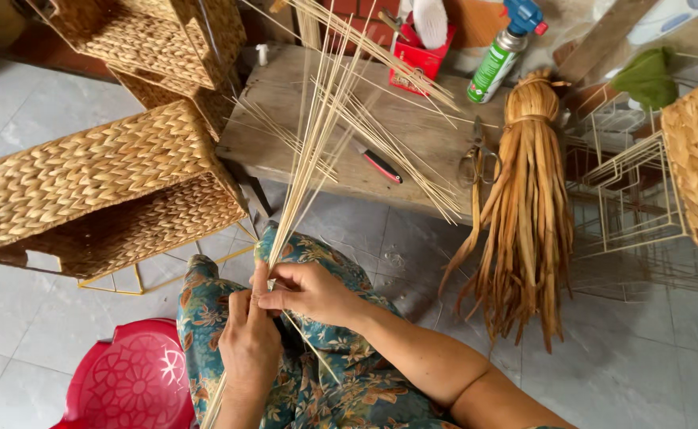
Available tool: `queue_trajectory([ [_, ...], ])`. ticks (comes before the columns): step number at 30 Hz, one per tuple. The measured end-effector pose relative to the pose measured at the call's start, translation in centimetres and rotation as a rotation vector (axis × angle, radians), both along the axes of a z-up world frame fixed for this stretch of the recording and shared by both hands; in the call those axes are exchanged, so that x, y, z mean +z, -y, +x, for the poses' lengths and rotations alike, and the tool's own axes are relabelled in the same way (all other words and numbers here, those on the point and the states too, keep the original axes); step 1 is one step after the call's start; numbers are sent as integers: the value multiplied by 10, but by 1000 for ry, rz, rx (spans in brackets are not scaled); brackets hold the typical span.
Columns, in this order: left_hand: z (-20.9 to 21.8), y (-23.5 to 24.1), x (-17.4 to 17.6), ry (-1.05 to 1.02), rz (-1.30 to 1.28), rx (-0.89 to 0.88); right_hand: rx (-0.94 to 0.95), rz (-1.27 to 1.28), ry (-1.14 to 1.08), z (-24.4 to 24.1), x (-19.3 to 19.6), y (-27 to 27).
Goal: The person sits on the floor and repeatedly splits thin bamboo strips by hand, peeling off fine fibers and straightening the pieces. They gather the processed strips into a bundle and place them on a nearby wooden table.
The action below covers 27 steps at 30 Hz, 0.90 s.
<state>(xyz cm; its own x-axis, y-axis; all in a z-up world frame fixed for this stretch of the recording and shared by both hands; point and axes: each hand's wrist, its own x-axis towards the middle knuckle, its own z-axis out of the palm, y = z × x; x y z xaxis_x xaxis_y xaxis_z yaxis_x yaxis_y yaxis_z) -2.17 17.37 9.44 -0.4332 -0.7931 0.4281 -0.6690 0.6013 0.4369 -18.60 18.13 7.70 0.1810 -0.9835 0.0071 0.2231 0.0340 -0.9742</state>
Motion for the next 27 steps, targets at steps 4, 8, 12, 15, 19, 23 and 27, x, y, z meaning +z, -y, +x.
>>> queue_trajectory([
  [4,4,-3,-12,-163,131,-1,-35,-38,-108,5,-6,0],
  [8,6,3,-19,-567,620,-44,-191,-204,-497,5,1,-3],
  [12,10,6,-12,-635,740,-24,-208,-284,-670,6,15,-7],
  [15,3,6,0,-369,491,58,-226,-167,-628,11,21,-7],
  [19,-4,4,11,-620,506,35,-239,-229,-536,14,18,-8],
  [23,-2,6,14,-642,431,66,-246,-274,-566,5,8,-11],
  [27,8,8,17,-608,493,-151,-288,-224,-537,-12,1,-10],
])
